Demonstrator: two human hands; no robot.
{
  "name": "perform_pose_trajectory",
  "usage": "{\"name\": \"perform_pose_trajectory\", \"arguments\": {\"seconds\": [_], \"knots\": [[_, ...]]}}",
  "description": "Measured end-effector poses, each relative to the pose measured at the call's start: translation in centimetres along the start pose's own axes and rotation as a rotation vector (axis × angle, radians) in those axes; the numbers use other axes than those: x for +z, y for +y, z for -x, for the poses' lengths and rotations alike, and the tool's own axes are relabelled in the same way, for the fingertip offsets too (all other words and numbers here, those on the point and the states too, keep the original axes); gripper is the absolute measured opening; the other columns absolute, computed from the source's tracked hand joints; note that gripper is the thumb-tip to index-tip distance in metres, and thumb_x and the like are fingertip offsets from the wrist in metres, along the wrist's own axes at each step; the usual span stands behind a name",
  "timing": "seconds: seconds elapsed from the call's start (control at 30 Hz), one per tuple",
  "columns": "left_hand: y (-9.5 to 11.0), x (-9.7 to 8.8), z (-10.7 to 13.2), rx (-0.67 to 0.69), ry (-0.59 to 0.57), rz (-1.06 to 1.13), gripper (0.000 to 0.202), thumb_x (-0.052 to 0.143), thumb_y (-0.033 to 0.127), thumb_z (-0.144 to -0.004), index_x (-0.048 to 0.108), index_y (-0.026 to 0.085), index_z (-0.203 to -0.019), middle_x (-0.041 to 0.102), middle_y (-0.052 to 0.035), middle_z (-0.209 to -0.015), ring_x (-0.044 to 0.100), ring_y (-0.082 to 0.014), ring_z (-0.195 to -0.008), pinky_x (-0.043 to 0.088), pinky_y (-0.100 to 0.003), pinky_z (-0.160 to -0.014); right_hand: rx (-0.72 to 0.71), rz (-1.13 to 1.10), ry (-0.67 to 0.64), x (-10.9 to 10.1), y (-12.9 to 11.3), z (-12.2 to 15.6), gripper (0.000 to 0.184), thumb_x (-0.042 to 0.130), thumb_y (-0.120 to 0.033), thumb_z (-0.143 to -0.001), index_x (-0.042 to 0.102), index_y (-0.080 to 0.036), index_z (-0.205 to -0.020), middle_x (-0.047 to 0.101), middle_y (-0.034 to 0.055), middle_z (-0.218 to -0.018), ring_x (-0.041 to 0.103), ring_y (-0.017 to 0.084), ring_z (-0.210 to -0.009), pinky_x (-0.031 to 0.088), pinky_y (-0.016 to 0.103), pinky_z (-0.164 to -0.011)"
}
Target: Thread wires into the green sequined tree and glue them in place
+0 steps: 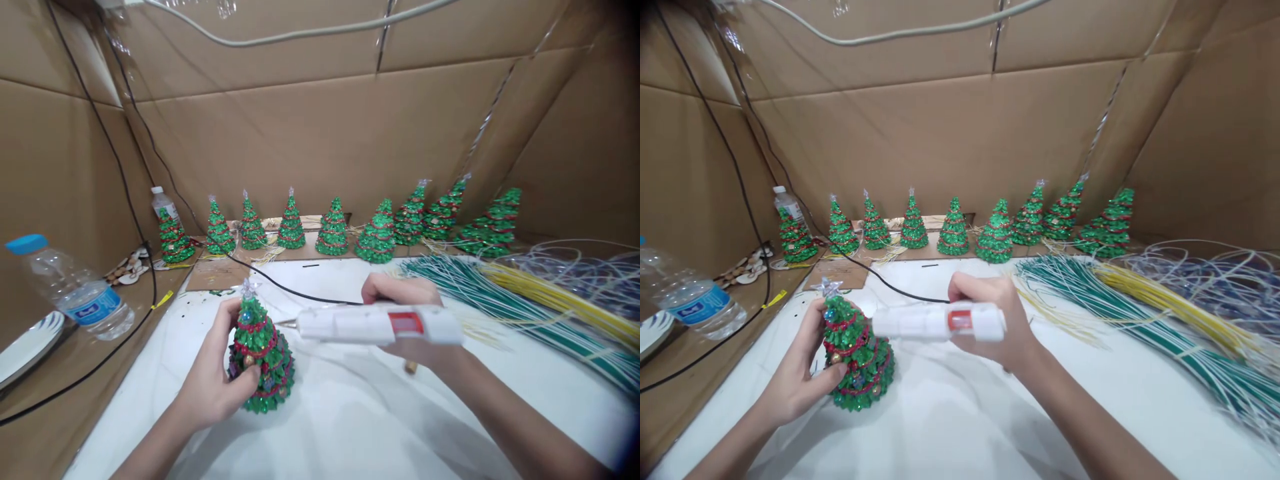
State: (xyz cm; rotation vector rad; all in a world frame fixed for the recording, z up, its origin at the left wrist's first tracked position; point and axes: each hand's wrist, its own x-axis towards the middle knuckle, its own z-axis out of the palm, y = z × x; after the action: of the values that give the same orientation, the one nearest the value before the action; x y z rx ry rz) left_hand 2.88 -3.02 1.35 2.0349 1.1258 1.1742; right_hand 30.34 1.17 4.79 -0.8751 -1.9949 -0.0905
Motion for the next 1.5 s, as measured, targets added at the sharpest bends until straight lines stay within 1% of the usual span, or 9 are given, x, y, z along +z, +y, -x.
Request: {"name": "perform_pose_trajectory", "arguments": {"seconds": [0.1, 0.2, 0.43, 0.67, 0.77, 0.97, 1.1, 1.33, 1.5], "knots": [[-0.4, 0.0, 0.1, 0.020, -0.003, -0.046, 0.059, 0.055, 0.015, -0.074, 0.035, 0.025, -0.129, 0.052, -0.0066, -0.118, 0.053, -0.0247, -0.109, 0.044, -0.037, -0.094, -0.117, 0.106, -0.009, 0.3, -0.4, 0.5, 0.020, 0.057, -0.022, -0.079, 0.042, -0.023, -0.065, 0.041, -0.0081, -0.048, 0.036, 0.007, -0.040, 0.027, 0.022, -0.044], [-0.5, -0.1, 0.1, 0.038, 0.008, -0.074, 0.060, 0.056, 0.016, -0.074, 0.035, 0.024, -0.129, 0.052, -0.0069, -0.118, 0.054, -0.0251, -0.108, 0.045, -0.038, -0.094, -0.191, 0.212, 0.000, 0.8, -0.8, 0.8, 0.022, 0.057, -0.024, -0.082, 0.042, -0.023, -0.067, 0.043, -0.0074, -0.049, 0.039, 0.008, -0.042, 0.027, 0.023, -0.047], [-0.1, -0.1, 0.2, 0.058, 0.030, -0.120, 0.058, 0.057, 0.015, -0.073, 0.037, 0.025, -0.126, 0.055, -0.0051, -0.111, 0.057, -0.0234, -0.101, 0.046, -0.037, -0.092, -0.268, 0.400, 0.029, 0.7, -1.5, 1.0, 0.025, 0.057, -0.026, -0.084, 0.042, -0.022, -0.065, 0.039, -0.0058, -0.048, 0.035, 0.009, -0.044, 0.024, 0.026, -0.049], [-0.5, -0.3, 0.3, 0.088, 0.082, -0.256, 0.059, 0.062, 0.018, -0.071, 0.039, 0.022, -0.125, 0.055, -0.0071, -0.109, 0.057, -0.0244, -0.099, 0.049, -0.037, -0.089, -0.335, 0.422, 0.051, 0.4, -2.1, 1.0, 0.029, 0.052, -0.019, -0.086, 0.041, -0.021, -0.059, 0.037, -0.0040, -0.050, 0.030, 0.011, -0.047, 0.022, 0.029, -0.050], [-0.5, -0.3, 0.3, 0.111, 0.104, -0.297, 0.059, 0.064, 0.019, -0.069, 0.041, 0.021, -0.123, 0.055, -0.0068, -0.105, 0.057, -0.0239, -0.096, 0.050, -0.037, -0.086, -0.375, 0.436, 0.059, 0.1, -2.3, 0.8, 0.030, 0.051, -0.012, -0.085, 0.042, -0.021, -0.058, 0.036, -0.0036, -0.049, 0.030, 0.011, -0.047, 0.023, 0.030, -0.048], [-0.5, -0.3, 0.2, 0.148, 0.112, -0.316, 0.061, 0.065, 0.018, -0.067, 0.040, 0.024, -0.123, 0.054, -0.0049, -0.105, 0.056, -0.0220, -0.095, 0.049, -0.036, -0.086, -0.421, 0.450, 0.050, -0.4, -2.7, 0.4, 0.028, 0.051, -0.003, -0.079, 0.047, -0.020, -0.057, 0.037, -0.0023, -0.049, 0.029, 0.012, -0.048, 0.024, 0.030, -0.047], [-0.5, -0.2, 0.2, 0.172, 0.136, -0.335, 0.064, 0.065, 0.019, -0.067, 0.039, 0.024, -0.125, 0.054, -0.0048, -0.102, 0.057, -0.0224, -0.092, 0.050, -0.037, -0.085, -0.445, 0.428, 0.040, -0.5, -2.8, 0.4, 0.025, 0.051, -0.004, -0.080, 0.052, -0.021, -0.061, 0.042, -0.0021, -0.050, 0.033, 0.012, -0.048, 0.027, 0.028, -0.048], [-0.3, -0.2, 0.1, 0.186, 0.142, -0.339, 0.064, 0.065, 0.019, -0.066, 0.040, 0.024, -0.125, 0.055, -0.0039, -0.101, 0.057, -0.0212, -0.090, 0.051, -0.035, -0.084, -0.403, 0.375, 0.028, -0.2, -2.3, 1.0, 0.027, 0.047, -0.007, -0.086, 0.053, -0.022, -0.064, 0.052, -0.0025, -0.052, 0.041, 0.012, -0.047, 0.029, 0.030, -0.051], [-0.2, -0.2, 0.3, 0.201, 0.147, -0.343, 0.063, 0.065, 0.018, -0.066, 0.041, 0.024, -0.124, 0.055, -0.0034, -0.100, 0.057, -0.0203, -0.089, 0.051, -0.034, -0.083, -0.395, 0.364, 0.021, -0.3, -2.4, 1.0, 0.030, 0.045, -0.008, -0.089, 0.054, -0.021, -0.064, 0.053, -0.0021, -0.052, 0.043, 0.011, -0.048, 0.029, 0.030, -0.052]]}}
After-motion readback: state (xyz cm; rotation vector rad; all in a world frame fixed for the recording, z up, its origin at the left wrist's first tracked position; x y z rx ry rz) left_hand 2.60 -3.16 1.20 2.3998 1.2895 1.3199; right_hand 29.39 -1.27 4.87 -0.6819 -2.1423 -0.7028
